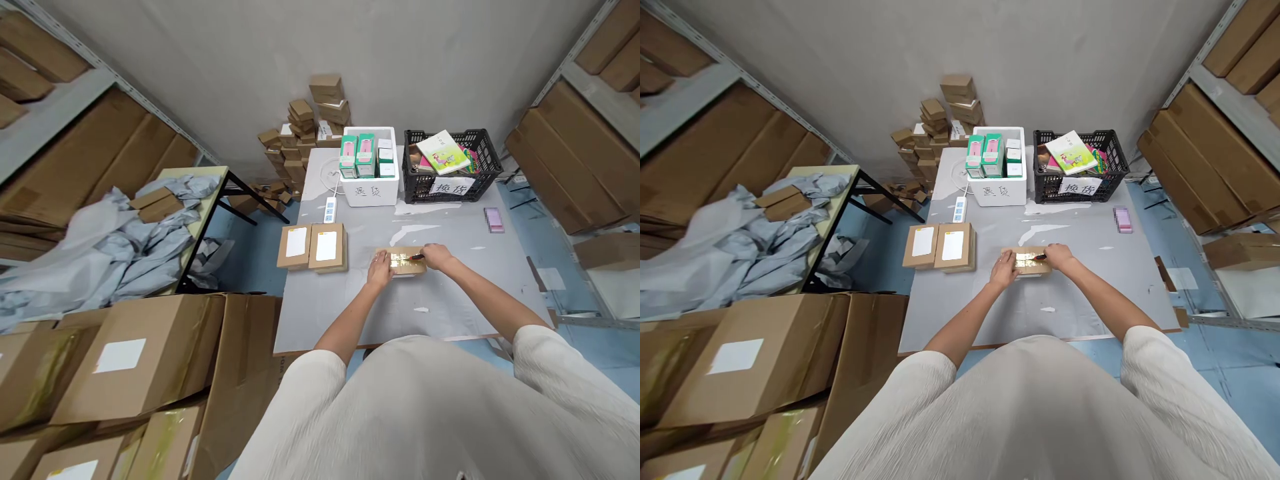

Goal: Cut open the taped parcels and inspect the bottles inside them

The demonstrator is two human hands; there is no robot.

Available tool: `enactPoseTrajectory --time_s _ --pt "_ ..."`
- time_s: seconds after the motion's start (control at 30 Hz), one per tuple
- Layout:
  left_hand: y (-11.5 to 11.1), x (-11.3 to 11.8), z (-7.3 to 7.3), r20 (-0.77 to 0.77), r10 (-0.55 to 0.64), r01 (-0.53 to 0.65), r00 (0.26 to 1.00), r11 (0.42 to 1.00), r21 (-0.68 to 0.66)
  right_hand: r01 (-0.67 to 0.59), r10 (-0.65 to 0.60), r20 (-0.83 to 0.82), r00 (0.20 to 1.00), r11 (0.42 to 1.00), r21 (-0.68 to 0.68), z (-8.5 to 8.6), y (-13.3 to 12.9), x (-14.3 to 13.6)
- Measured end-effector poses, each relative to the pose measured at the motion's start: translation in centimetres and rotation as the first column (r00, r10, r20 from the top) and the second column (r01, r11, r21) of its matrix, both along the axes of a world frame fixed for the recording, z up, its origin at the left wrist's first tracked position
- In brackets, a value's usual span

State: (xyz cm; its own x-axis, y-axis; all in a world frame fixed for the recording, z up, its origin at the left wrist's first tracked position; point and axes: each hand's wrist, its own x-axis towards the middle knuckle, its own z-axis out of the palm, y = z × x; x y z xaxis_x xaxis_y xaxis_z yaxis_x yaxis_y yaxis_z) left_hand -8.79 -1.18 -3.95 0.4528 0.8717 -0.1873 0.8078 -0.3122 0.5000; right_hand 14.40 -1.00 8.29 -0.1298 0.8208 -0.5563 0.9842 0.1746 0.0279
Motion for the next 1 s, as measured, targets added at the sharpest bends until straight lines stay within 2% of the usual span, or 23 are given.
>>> enactPoseTrajectory --time_s 0.7,1.0 --pt "-0.3 0.1 0.4 -0.078 0.034 -0.038 0.996 0.998 -0.052 0.042 -0.042 0.004 0.999 0.999 -0.007 0.6 -0.8 5.5" --pt "-0.4 0.8 0.5 -0.114 0.027 -0.029 0.993 1.000 -0.009 0.087 -0.086 -0.009 0.996 0.996 0.030 0.6 -2.1 10.3"
